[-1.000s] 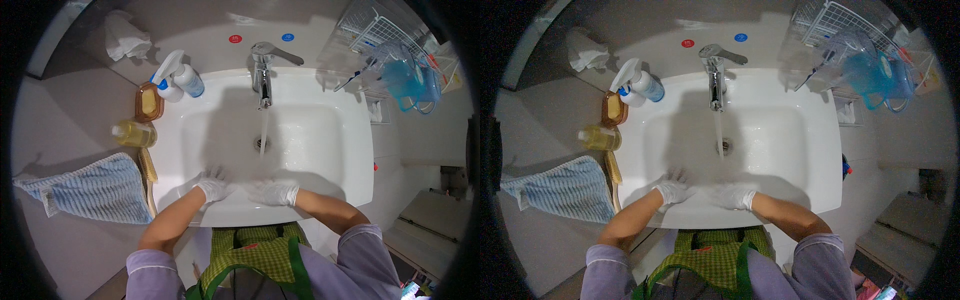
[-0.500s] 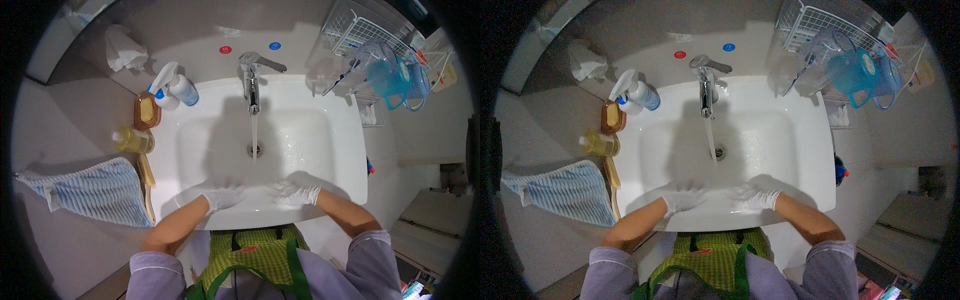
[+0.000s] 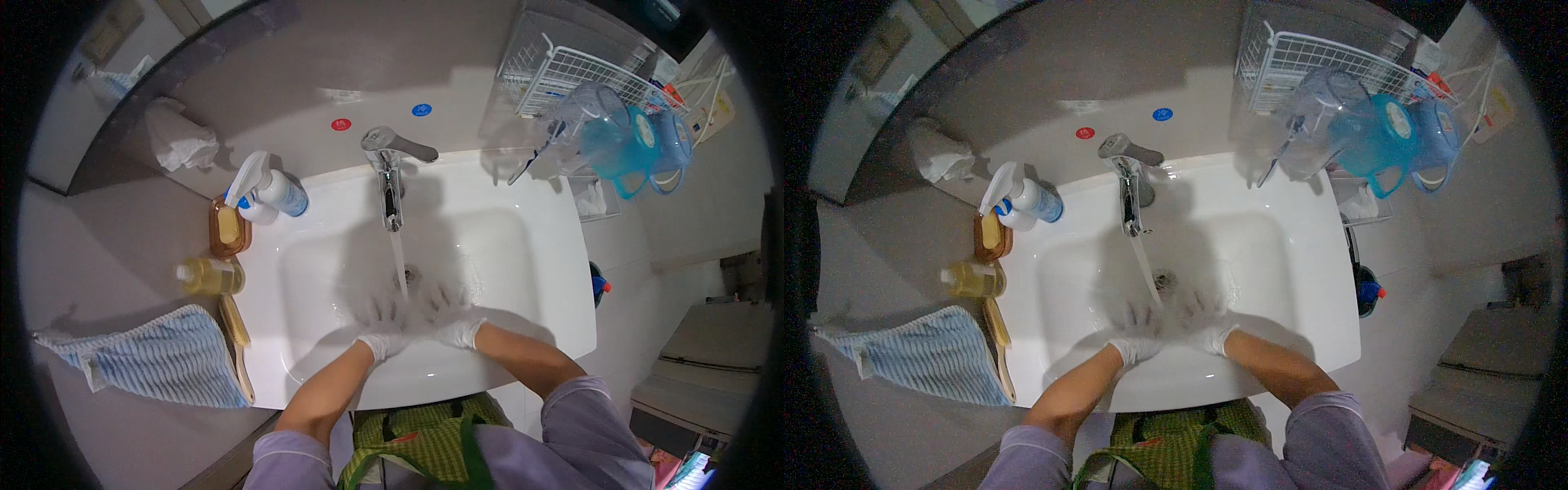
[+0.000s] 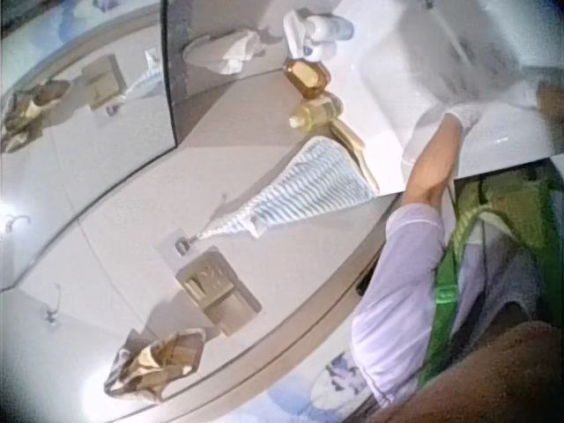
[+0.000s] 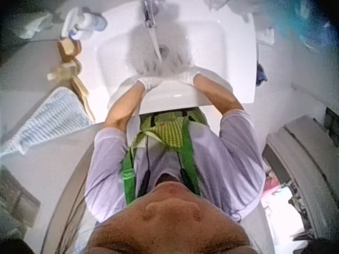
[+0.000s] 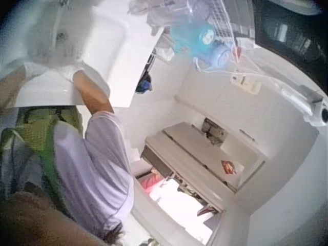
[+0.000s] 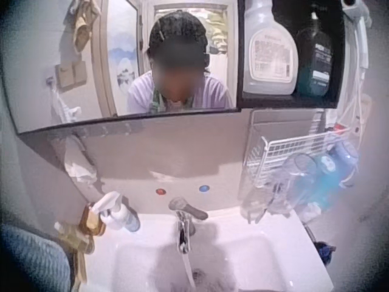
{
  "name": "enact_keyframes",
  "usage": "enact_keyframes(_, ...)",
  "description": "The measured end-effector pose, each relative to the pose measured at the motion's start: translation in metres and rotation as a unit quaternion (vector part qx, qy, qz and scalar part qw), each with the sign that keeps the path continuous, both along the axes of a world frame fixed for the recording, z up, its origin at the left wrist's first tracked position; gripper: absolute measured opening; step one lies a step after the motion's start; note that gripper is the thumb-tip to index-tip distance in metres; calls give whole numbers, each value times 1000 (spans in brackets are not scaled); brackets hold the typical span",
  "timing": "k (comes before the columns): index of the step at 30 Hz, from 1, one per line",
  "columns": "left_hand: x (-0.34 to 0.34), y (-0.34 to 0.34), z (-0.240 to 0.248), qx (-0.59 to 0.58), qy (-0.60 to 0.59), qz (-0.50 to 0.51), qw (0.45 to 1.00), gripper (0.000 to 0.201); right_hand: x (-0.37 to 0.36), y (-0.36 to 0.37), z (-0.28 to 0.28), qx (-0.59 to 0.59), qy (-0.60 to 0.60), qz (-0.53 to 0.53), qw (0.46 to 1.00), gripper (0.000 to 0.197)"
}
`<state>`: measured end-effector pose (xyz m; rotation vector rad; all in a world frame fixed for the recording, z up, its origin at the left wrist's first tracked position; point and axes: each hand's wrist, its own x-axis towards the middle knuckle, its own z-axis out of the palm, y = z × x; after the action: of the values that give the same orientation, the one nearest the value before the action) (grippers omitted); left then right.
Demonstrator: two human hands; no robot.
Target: The person scrubs the interior of a bathroom sink with a brush and rinses it with water from the faucet. They then use a cloth to wipe down the faucet and the basin surfaces.
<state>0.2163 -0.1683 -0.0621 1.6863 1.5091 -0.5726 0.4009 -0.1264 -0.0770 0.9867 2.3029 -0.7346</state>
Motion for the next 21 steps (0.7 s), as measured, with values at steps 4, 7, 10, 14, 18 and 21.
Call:
enact_keyframes(4,2,3,6,-129,-273,239,923,45,-5,3,-15,-183,224,-142,947,49)
enact_keyframes(7,-1,37,-6,-232,-563,703,366,28,-30,35,-24,-474,512,-529,484,23)
enact_keyframes(10,-1,69,-10,-213,-643,713,182,17,-59,56,-8,-81,370,-371,847,21)
enact_keyframes(14,7,84,1,-135,-719,629,262,15,-74,64,36,-456,555,-626,304,25)
enact_keyframes(18,26,103,-1,-111,-713,623,302,21,-51,58,93,-308,553,-572,522,27)
enact_keyframes(21,30,124,-7,-90,-767,553,312,30,-40,53,149,-143,448,-563,680,30)
